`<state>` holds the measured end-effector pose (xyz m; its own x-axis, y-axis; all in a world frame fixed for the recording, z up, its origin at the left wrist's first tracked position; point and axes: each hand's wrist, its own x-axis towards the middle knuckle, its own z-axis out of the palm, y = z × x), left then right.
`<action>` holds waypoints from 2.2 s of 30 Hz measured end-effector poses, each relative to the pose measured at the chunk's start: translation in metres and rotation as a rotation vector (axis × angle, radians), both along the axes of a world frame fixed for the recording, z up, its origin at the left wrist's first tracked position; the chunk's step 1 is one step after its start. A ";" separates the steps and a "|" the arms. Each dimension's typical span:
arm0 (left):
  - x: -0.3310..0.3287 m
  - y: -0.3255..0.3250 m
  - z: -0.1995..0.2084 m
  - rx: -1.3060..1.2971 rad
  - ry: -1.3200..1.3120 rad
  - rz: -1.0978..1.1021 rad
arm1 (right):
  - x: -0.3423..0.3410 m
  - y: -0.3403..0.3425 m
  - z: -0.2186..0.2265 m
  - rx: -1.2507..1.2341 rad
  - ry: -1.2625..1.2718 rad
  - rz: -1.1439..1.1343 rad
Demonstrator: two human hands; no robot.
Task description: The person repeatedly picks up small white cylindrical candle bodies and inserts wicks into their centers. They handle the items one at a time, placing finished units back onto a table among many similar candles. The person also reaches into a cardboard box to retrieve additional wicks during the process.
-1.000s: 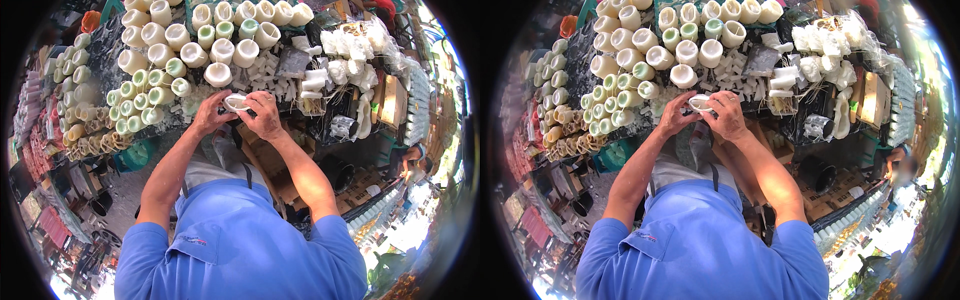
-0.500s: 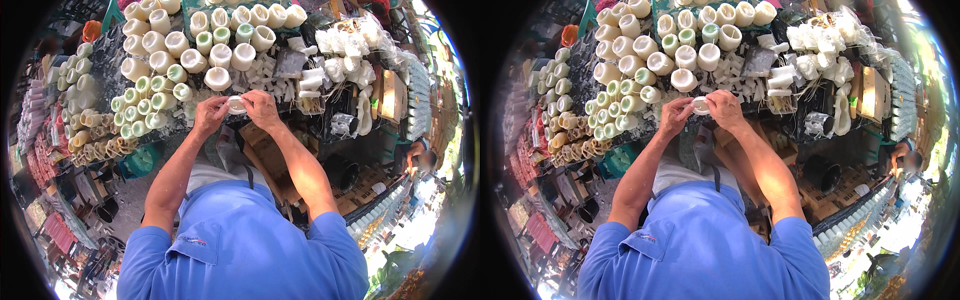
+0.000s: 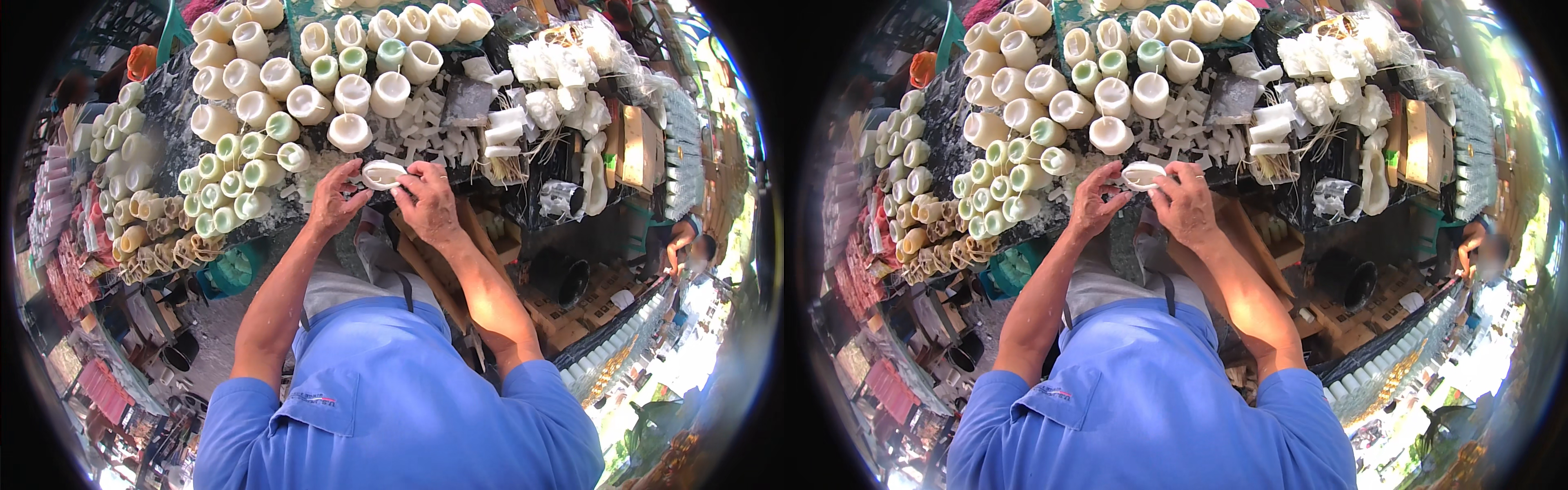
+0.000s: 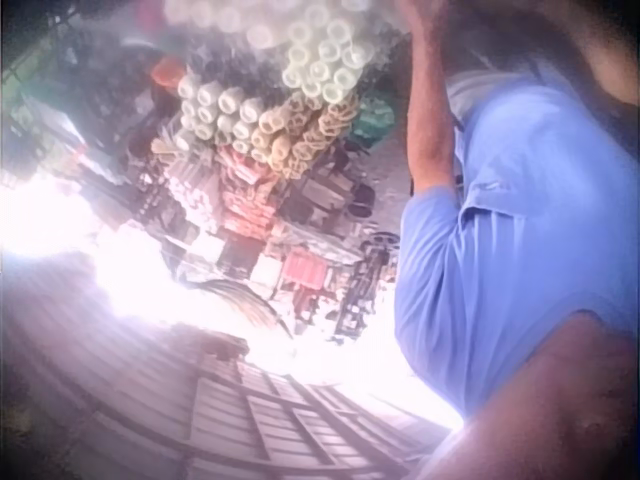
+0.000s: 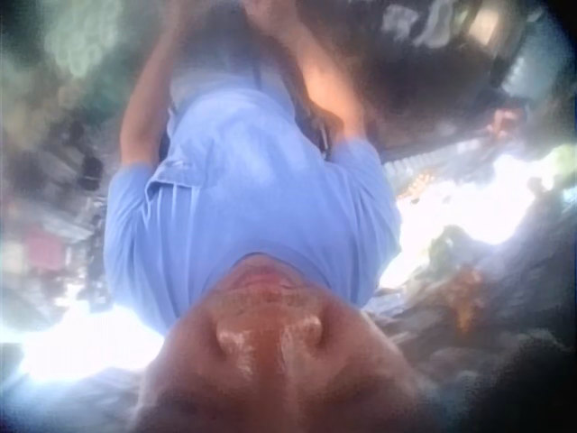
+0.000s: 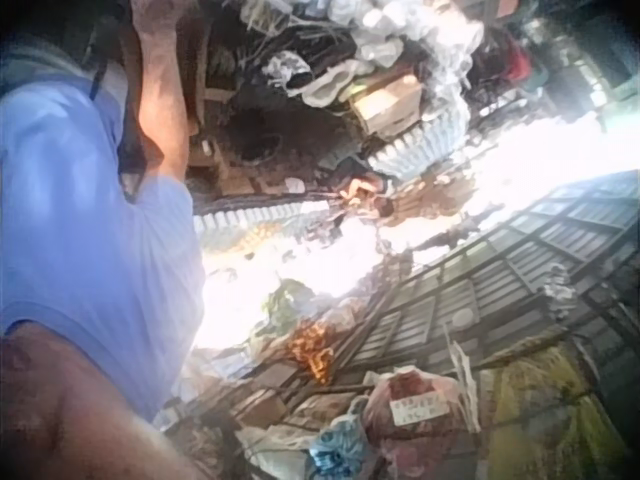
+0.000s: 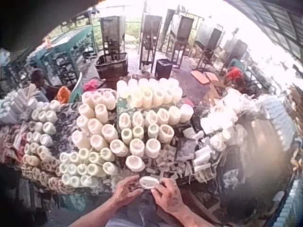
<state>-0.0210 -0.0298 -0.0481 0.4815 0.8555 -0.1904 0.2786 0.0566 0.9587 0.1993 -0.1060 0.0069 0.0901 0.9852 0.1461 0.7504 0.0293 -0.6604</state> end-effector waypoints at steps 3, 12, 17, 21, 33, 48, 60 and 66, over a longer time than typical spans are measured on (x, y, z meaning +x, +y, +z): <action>0.004 0.000 0.004 0.008 0.003 -0.018 | -0.009 -0.001 0.000 0.049 -0.173 0.074; 0.010 0.018 0.013 0.051 -0.001 -0.030 | 0.015 0.017 -0.017 0.008 0.091 -0.240; 0.026 0.046 0.028 0.189 0.151 -0.230 | 0.047 0.042 -0.058 -0.081 -0.019 -0.289; 0.033 0.059 0.033 0.255 0.256 -0.351 | 0.055 0.054 -0.084 0.006 -0.215 -0.136; 0.027 0.050 0.031 0.335 0.214 -0.249 | 0.069 0.035 -0.076 -0.069 -0.368 0.200; 0.007 -0.005 0.011 -0.026 0.192 0.037 | 0.055 0.060 -0.071 -0.091 -0.093 0.145; 0.026 0.011 -0.010 -0.031 0.087 -0.046 | 0.036 0.023 -0.031 -0.305 0.412 0.103; 0.023 0.013 -0.015 -0.018 0.095 -0.067 | 0.016 0.017 -0.047 -0.130 0.178 0.055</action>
<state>0.0024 -0.0173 -0.0629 0.5163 0.8181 -0.2533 0.3722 0.0519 0.9267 0.2149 -0.0894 -0.0402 0.0488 0.9988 0.0043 0.6212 -0.0270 -0.7832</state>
